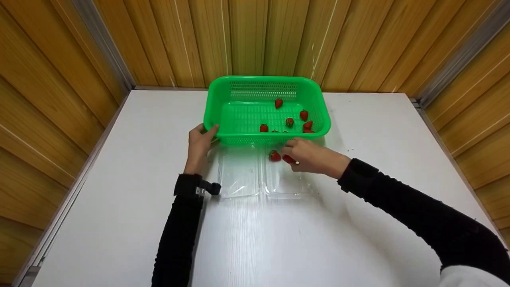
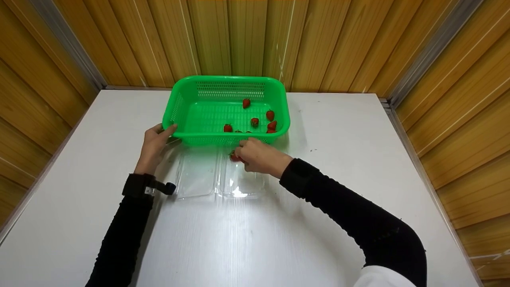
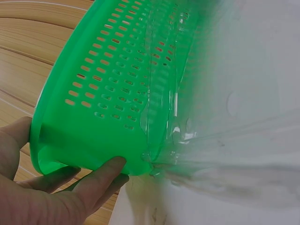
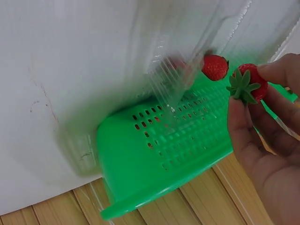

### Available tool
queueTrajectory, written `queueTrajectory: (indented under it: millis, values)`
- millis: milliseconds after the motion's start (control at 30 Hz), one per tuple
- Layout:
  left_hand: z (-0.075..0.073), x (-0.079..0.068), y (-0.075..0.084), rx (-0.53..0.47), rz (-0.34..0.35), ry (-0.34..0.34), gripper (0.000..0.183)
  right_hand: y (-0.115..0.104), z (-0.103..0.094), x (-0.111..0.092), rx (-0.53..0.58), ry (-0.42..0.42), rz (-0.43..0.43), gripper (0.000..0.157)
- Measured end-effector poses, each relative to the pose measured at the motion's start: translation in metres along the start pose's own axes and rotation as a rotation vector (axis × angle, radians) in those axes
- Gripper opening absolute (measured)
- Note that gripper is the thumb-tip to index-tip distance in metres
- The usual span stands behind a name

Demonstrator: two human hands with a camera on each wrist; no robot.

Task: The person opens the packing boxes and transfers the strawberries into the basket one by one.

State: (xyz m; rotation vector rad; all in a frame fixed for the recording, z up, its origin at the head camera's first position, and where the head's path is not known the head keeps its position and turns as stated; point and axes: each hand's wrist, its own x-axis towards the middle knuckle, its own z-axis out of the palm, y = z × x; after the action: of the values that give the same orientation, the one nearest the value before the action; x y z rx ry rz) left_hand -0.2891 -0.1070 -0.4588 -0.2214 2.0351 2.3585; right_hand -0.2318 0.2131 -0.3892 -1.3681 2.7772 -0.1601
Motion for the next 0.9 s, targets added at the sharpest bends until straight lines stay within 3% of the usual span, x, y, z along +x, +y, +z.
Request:
queueTrajectory:
  millis: [233, 467, 733, 900]
  values:
    - [0.001, -0.003, 0.006, -0.028, -0.027, -0.008, 0.046, 0.006, -0.021, 0.001, 0.127, 0.044, 0.038, 0.016]
    - [0.002, -0.011, 0.018, -0.045, -0.052, -0.017, 0.044, 0.018, -0.043, 0.000, 0.122, 0.070, 0.084, 0.017]
    - [0.001, -0.003, 0.004, -0.010, -0.002, -0.007, 0.044, 0.038, -0.061, -0.001, 0.125, 0.103, 0.135, 0.020]
    - [0.000, 0.000, -0.001, -0.010, 0.004, 0.010, 0.043, 0.050, -0.070, 0.001, 0.154, 0.090, 0.221, 0.015]
